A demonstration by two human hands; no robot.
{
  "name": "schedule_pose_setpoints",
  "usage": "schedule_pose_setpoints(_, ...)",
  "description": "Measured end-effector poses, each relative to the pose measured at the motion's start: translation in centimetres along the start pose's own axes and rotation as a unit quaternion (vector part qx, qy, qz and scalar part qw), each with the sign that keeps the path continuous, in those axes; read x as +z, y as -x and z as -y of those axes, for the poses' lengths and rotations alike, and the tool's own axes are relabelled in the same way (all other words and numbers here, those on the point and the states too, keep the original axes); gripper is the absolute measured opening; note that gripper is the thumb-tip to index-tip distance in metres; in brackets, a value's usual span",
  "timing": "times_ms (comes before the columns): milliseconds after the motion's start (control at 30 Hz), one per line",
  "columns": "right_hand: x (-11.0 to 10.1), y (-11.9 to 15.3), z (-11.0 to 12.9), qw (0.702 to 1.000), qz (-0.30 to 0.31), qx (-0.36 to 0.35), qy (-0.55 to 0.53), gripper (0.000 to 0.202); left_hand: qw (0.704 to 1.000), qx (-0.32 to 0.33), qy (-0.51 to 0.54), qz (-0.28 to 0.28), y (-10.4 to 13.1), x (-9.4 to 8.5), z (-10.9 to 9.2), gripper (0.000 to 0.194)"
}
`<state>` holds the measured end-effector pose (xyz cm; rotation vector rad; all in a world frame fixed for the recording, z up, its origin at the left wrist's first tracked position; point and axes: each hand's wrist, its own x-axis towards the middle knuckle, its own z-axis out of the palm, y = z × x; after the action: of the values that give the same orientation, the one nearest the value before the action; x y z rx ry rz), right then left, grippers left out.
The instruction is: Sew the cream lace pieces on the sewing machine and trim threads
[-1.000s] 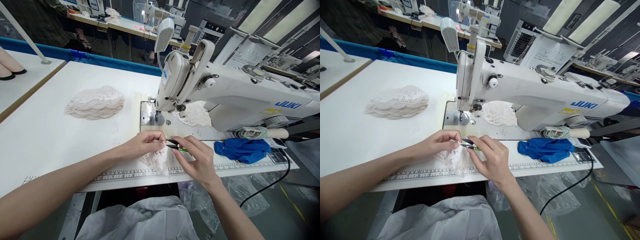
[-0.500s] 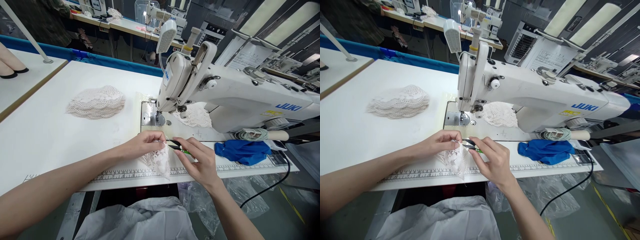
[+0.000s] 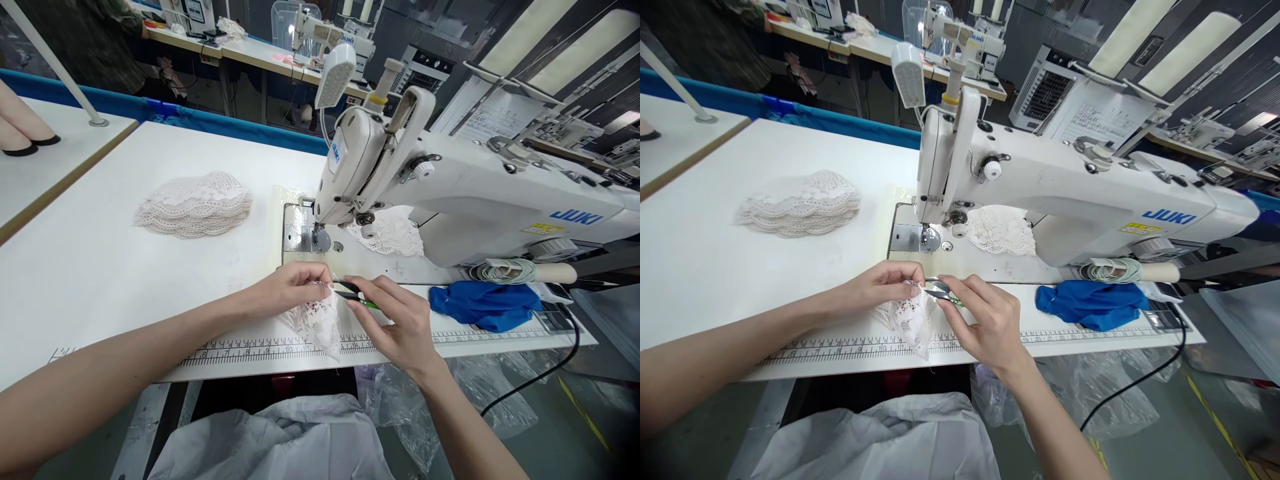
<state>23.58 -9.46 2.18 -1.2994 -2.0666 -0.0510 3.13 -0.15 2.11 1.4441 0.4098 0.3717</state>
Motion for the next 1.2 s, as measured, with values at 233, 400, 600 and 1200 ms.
schedule_pose_setpoints(233, 0.02, -0.05, -0.09, 1.0, -0.002, 0.0, -0.003, 0.029, 1.0, -0.004, -0.005, -0.005, 0.03, 0.03, -0.05, 0.025)
schedule_pose_setpoints(400, 0.04, -0.05, -0.12, 1.0, -0.002, -0.006, 0.0, 0.028, 1.0, 0.0, -0.003, -0.003, 0.03, 0.07, 0.01, 0.025)
schedule_pose_setpoints(600, 0.05, 0.12, -0.21, 1.0, 0.0, -0.014, 0.013, 0.029, 1.0, 0.0, -0.002, -0.001, 0.06, 0.09, -0.02, 0.025)
schedule_pose_setpoints(1200, -0.03, -0.06, -0.29, 0.999, -0.006, -0.026, 0.029, 0.026, 1.0, 0.006, -0.006, 0.007, 0.03, -0.01, 0.1, 0.025)
